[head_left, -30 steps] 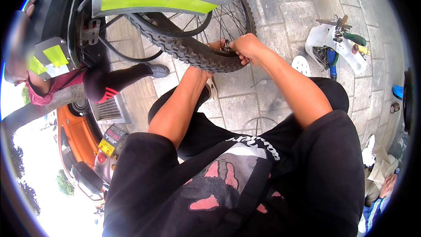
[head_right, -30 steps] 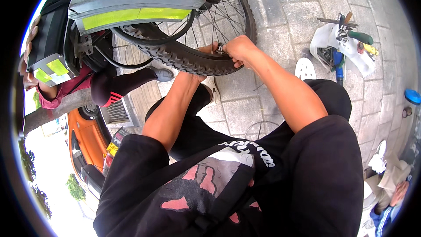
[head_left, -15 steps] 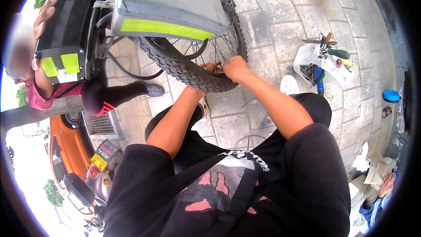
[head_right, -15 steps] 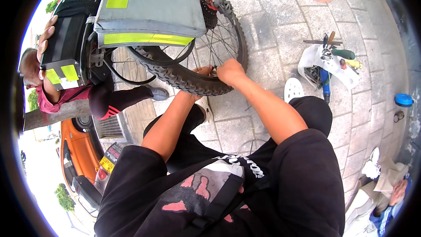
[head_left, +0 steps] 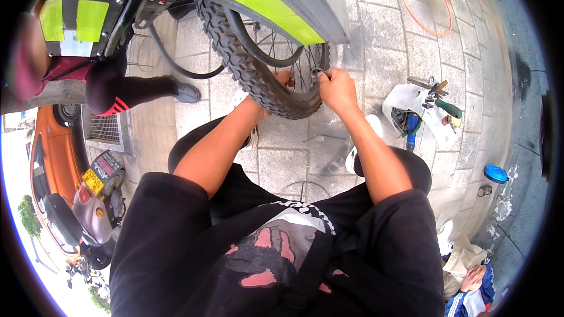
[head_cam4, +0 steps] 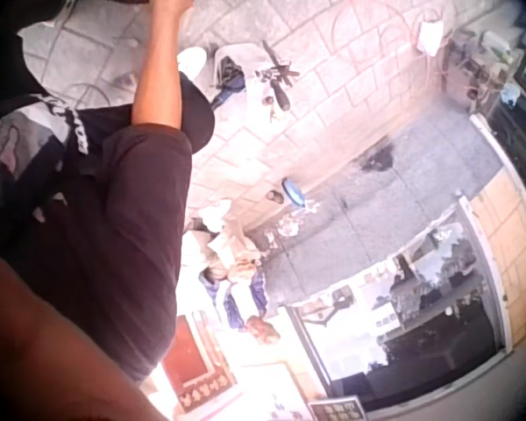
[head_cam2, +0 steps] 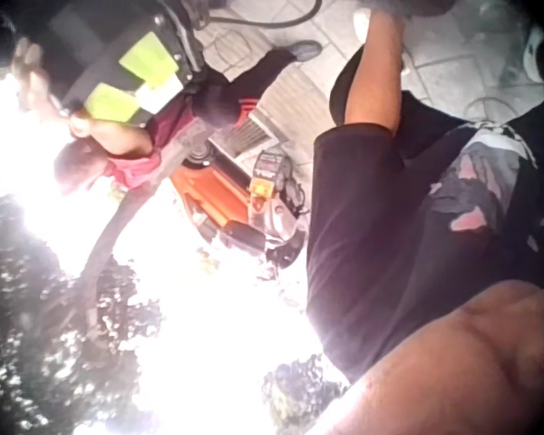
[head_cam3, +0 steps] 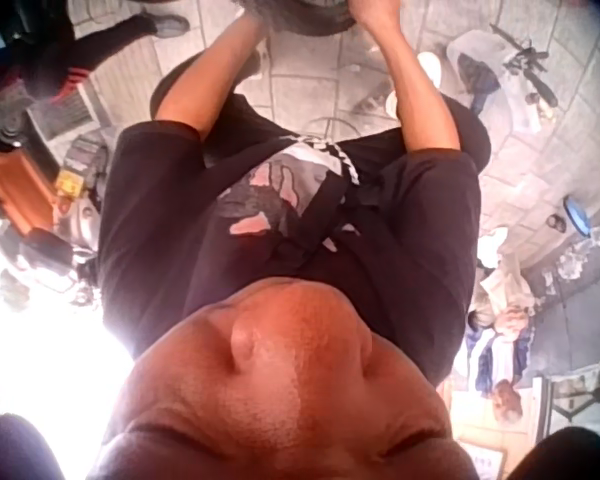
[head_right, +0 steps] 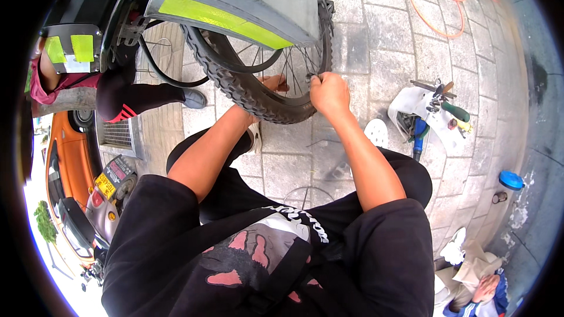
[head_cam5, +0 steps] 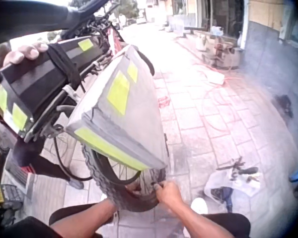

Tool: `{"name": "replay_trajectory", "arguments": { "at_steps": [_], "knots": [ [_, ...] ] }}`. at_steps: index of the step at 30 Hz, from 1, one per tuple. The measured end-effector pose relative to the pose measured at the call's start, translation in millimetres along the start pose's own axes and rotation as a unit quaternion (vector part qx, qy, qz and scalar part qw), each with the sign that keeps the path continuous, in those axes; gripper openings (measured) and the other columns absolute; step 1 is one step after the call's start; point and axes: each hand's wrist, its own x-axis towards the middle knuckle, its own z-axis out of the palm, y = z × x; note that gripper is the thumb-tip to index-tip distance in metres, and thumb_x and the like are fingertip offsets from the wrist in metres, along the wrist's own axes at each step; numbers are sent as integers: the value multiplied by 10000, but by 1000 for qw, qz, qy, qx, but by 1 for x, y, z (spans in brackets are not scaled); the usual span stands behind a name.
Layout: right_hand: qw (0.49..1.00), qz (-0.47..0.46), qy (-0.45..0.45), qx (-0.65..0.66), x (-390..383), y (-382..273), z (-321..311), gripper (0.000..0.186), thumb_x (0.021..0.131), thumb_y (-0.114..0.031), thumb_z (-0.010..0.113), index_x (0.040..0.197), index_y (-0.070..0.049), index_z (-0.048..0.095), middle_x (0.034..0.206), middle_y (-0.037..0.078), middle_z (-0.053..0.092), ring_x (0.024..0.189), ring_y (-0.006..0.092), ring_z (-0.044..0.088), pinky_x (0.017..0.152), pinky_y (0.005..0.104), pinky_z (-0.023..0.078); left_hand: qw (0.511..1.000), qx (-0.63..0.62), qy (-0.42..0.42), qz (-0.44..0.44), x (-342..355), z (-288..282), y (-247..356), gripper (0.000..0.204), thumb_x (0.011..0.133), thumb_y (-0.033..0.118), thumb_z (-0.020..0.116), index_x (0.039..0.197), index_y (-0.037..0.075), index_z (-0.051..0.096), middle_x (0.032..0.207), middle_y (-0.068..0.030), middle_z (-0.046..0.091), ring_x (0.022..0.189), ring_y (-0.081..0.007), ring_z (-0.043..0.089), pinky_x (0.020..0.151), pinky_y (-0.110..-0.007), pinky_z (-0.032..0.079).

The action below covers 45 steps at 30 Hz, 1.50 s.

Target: The person works on the rear wheel of a bicycle, using a tool to tighten the spokes. Another person holds the bicycle steady while the recorder adjusts the wheel components.

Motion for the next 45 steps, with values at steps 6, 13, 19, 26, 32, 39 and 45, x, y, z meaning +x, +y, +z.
{"name": "replay_trajectory", "arguments": {
  "at_steps": [6, 13, 19, 26, 32, 39, 45],
  "knots": [
    [963, 45, -127, 235, -4, 2, 26, 319, 962, -256, 662, 851, 35, 726, 657, 93, 657, 629, 184, 624, 617, 350, 494, 1000, 21, 6, -12, 22, -17, -17, 286, 1024, 319, 593, 1023, 37, 635, 1035, -65, 659, 861, -163, 622, 763, -347, 546],
    [963, 19, -150, 223, -6, 8, 26, 333, 970, -262, 654, 835, 36, 715, 632, 76, 629, 591, 151, 586, 589, 343, 481, 999, 15, -27, 31, 14, -8, -16, 315, 1045, 312, 558, 1122, 16, 630, 1106, -66, 642, 900, -153, 628, 802, -339, 543],
    [977, -90, -121, 153, -6, 11, 25, 285, 979, -252, 673, 866, 10, 690, 686, 39, 630, 601, 119, 582, 565, 301, 470, 996, -37, -83, -22, 12, -7, -10, 330, 1039, 302, 596, 1176, 3, 624, 1150, -64, 641, 1068, -151, 636, 935, -309, 543],
    [985, -128, -102, 46, -9, -12, 6, 333, 893, -317, 712, 875, 15, 701, 805, 221, 684, 779, 408, 670, 692, 456, 515, 971, -171, -163, 20, 28, -21, -32, 363, 1041, 315, 609, 1235, 9, 606, 1189, -32, 639, 1063, -112, 625, 916, -271, 537],
    [957, 3, -195, 214, 1, 4, 10, 309, 937, -280, 717, 831, 9, 689, 676, 63, 645, 613, 142, 617, 569, 324, 490, 988, -58, -125, 65, 22, -12, -36, 426, 1033, 400, 615, 1215, 15, 616, 1143, -45, 646, 1017, -109, 603, 858, -266, 515],
    [951, -2, -220, 219, 7, 7, 13, 278, 944, -269, 718, 867, -5, 684, 674, 30, 637, 610, 105, 594, 575, 285, 493, 991, -14, -107, 74, 32, -16, -41, 416, 1071, 401, 538, 1133, 3, 641, 1093, -39, 642, 960, -107, 580, 832, -281, 484],
    [967, -82, -203, 129, 8, 6, 12, 291, 916, -262, 727, 848, 16, 676, 680, 84, 635, 648, 171, 610, 627, 341, 497, 980, 68, -105, 155, 13, 0, -28, 342, 1078, 352, 539, 1033, 32, 650, 1000, -13, 638, 936, -85, 573, 801, -251, 475]
  ]
}}
